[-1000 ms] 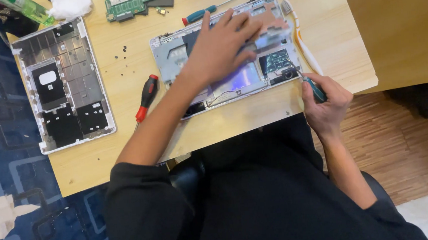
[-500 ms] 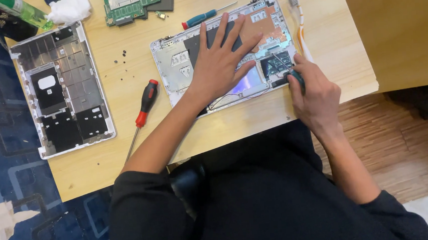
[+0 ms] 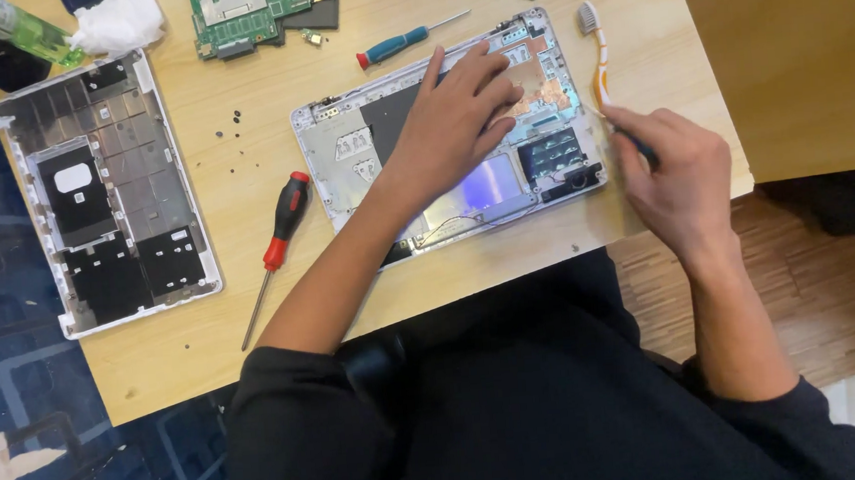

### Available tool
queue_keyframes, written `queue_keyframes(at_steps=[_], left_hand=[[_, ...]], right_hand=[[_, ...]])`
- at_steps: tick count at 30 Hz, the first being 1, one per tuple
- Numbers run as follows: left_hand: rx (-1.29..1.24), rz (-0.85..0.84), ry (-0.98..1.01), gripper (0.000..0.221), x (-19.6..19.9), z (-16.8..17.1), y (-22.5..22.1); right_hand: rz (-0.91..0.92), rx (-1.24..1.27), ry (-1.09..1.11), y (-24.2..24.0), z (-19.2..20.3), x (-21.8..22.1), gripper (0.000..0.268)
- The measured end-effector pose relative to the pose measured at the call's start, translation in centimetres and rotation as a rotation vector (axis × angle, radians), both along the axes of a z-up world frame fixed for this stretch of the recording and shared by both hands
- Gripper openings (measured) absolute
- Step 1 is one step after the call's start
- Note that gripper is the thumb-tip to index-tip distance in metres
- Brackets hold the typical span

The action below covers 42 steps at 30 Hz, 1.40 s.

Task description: Disassembling a laptop to access internal components, disconnecting ribbon cables and removing screws.

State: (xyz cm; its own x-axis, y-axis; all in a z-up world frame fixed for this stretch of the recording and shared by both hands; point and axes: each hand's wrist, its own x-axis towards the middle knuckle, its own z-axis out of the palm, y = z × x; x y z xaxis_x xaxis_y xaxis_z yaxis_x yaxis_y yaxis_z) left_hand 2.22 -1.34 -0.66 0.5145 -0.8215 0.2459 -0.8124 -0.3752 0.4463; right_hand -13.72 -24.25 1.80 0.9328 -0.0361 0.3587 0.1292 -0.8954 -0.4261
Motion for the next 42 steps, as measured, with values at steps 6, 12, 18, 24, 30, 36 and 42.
queue_keyframes(at_steps=[6,12,18,24,30,36,42], left_hand=[[0.079,-0.022,-0.043,0.037,0.0,-0.4,0.6],[0.135,0.002,-0.105,0.040,0.1,-0.9,0.6],[0.180,0.006,-0.057,0.043,0.2,-0.6,0.4],[0.136,0.032,-0.041,0.041,0.5,-0.7,0.7],[0.153,0.024,-0.073,0.041,0.5,-1.0,0.8],[0.129,0.029,-0.088,0.040,0.4,-1.0,0.9],[0.084,0.005,-0.030,0.038,0.5,-0.9,1.0]], right_hand=[[-0.147,-0.396,0.174,3.2,0.4,3.1,0.015],[-0.252,-0.544,0.279,4.6,-0.5,2.2,0.028],[-0.265,-0.526,0.387,5.3,0.7,2.2,0.023],[-0.251,-0.450,0.285,5.3,0.9,2.9,0.021],[-0.230,-0.468,0.276,4.0,-0.3,3.3,0.023],[-0.209,-0.465,0.424,4.8,2.0,3.6,0.015],[-0.253,-0.457,0.385,4.7,0.5,5.3,0.021]])
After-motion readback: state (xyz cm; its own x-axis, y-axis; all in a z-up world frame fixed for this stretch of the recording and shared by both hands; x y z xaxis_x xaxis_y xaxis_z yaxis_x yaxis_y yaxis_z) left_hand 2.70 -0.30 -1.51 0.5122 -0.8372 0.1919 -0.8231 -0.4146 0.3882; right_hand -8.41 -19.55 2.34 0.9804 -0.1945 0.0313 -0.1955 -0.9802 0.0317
